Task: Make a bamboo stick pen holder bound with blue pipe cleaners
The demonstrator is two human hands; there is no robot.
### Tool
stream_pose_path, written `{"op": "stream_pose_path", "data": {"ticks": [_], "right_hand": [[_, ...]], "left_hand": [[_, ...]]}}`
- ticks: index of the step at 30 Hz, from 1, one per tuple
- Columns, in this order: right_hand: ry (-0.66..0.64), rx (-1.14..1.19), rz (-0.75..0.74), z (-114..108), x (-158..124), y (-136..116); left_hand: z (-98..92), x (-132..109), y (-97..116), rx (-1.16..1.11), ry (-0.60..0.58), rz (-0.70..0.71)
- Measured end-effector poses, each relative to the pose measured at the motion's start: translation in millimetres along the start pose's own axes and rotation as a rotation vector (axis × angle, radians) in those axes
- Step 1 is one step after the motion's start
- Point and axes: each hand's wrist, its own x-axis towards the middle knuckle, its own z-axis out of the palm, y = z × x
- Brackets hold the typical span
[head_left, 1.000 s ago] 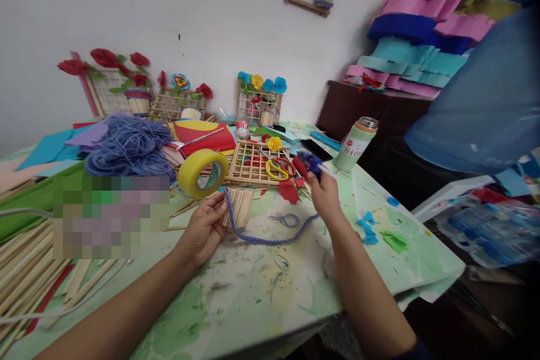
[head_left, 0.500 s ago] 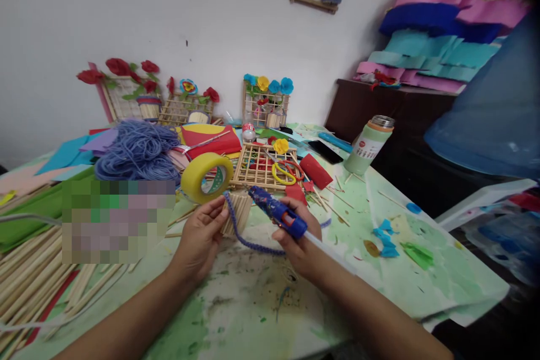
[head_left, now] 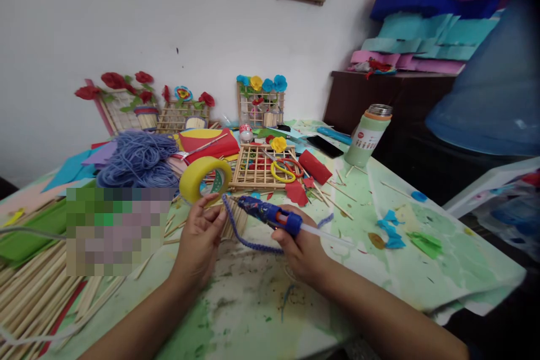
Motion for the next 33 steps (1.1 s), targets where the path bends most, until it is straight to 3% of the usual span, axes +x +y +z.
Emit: {"op": "stream_pose_path", "data": {"ticks": [3, 7, 11, 15, 19, 28, 33], "right_hand": [[0.038, 0.021, 0.075, -0.2, 0.5, 4.6], [-0.056, 0.054, 0.156, 1.2, 3.8, 9.1], [-0.068, 0.033, 0.209, 4.2, 5.8, 10.5], [-0.038, 0.068, 0.246, 4.7, 6.3, 11.4], [-0.046, 0.172, 0.223, 3.3, 6.5, 10.8], [-0.041, 0.126, 0.218, 11.9, -4.1, 20.6], [-0.063, 0.122, 0.200, 11.6, -5.5, 23.9]], "left_hand": [[-2.8, -0.4, -2.9, 0.053, -0.012, 0.061], [-9.4, 0.7, -8.7, 0.183, -0.085, 0.116], [-13.9, 2.9, -11.3, 0.276, -0.136, 0.166], [-17.1, 6.1, -11.8, 0.352, -0.111, 0.211], [-16.7, 6.3, -10.5, 0.442, -0.092, 0.245], [-9.5, -0.8, -7.1, 0.384, -0.161, 0.236], [-13.0, 1.5, -5.9, 0.527, -0.142, 0.303]]}}
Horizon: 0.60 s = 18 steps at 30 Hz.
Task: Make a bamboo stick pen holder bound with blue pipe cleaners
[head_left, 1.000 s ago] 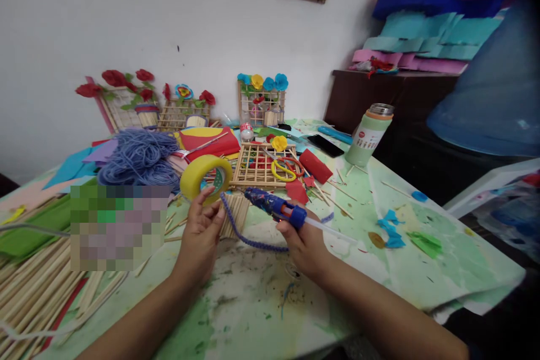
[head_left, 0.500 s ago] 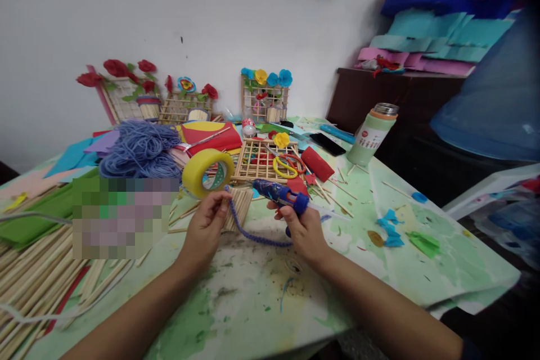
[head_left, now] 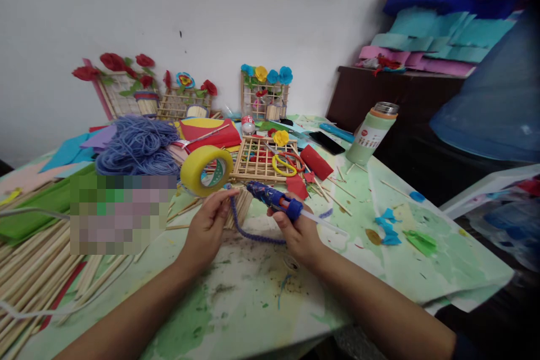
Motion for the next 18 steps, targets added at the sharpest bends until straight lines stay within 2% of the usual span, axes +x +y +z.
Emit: {"op": "stream_pose_path", "data": {"ticks": [4, 9, 14, 18], "right_hand": [[-0.008, 0.004, -0.007, -1.1, 0.5, -1.8], [-0.046, -0.023, -0.029, -4.5, 1.1, -12.2], [-0.053, -0.055, -0.053, -7.3, 1.2, -19.6], [-0.055, -0.051, -0.051, -8.0, 2.1, -19.7]], "left_hand": [[-0.7, 0.0, -3.6, 0.013, 0.023, -0.023], [0.4, -1.8, -7.7, 0.003, -0.010, -0.023], [0.5, -2.7, -8.8, -0.078, -0.037, -0.082], [0.8, -1.7, -6.1, -0.033, -0.024, -0.051]]}}
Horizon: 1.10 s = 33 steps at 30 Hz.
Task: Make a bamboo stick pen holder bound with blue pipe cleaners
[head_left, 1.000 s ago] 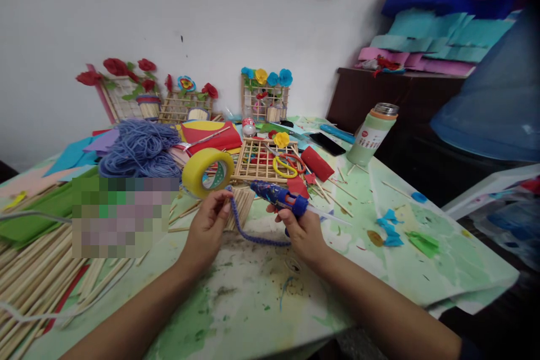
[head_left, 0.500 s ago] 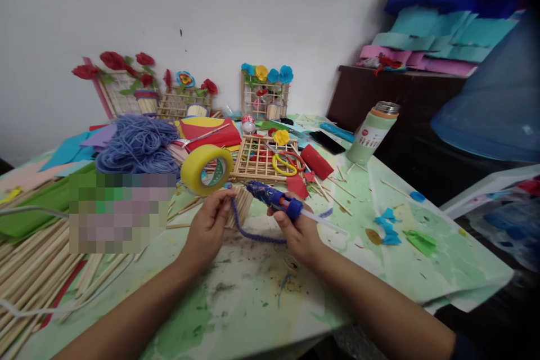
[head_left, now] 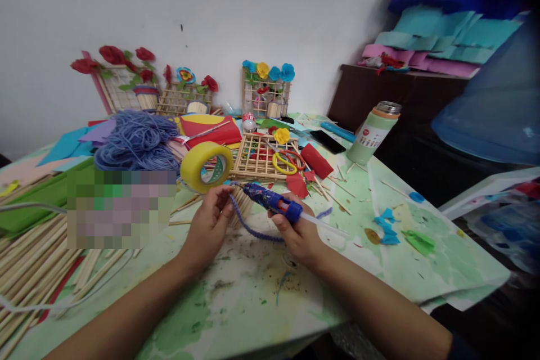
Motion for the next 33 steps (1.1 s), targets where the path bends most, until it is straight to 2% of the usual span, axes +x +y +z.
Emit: {"op": "stream_pose_path", "data": {"ticks": [9, 19, 33], "right_hand": [[-0.007, -0.085, -0.067, -3.8, 2.2, -9.3], [0.021, -0.112, -0.091, -4.2, 2.6, -9.4], [0.031, -0.139, -0.127, -5.1, 2.6, -10.7]], "left_hand": [[-1.8, -1.9, 0.9, 0.061, 0.001, 0.045], [-7.0, -1.5, -0.3, 0.289, 0.015, 0.169], [-7.9, -2.2, 1.5, 0.400, 0.003, 0.200]]}}
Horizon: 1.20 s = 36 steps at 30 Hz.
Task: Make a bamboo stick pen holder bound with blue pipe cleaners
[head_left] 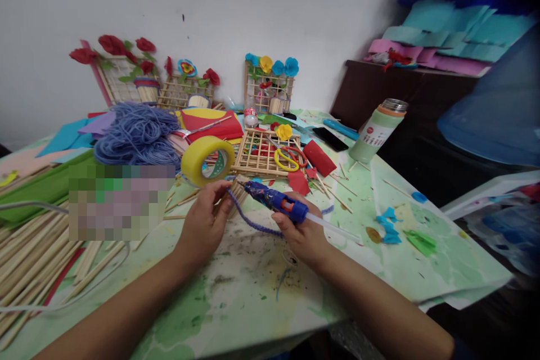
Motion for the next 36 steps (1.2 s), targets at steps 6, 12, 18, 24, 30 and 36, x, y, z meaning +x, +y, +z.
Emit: {"op": "stream_pose_path", "data": {"ticks": [6, 12, 18, 24, 30, 36], "right_hand": [[0.000, 0.016, 0.005, 0.3, 0.3, -0.7], [-0.002, 0.023, 0.032, -0.1, 0.5, -1.4], [0.007, 0.006, 0.063, -0.3, 1.4, -2.2], [0.008, 0.006, 0.065, -1.6, 2.2, -2.7], [0.005, 0.004, 0.048, -1.5, 2.2, -1.3], [-0.003, -0.007, 0.045, -1.2, 2.1, 0.4]], "left_hand": [[-0.4, 0.2, 1.2, 0.011, -0.018, 0.009], [-2.7, 1.1, -1.1, 0.029, 0.020, 0.013], [-2.4, 1.3, -3.2, -0.037, 0.046, -0.001], [-2.3, 3.2, 2.5, -0.134, 0.059, -0.030], [-3.1, 4.1, 2.4, -0.161, 0.082, -0.044], [-2.4, 5.6, 4.7, -0.227, 0.117, -0.075]]}}
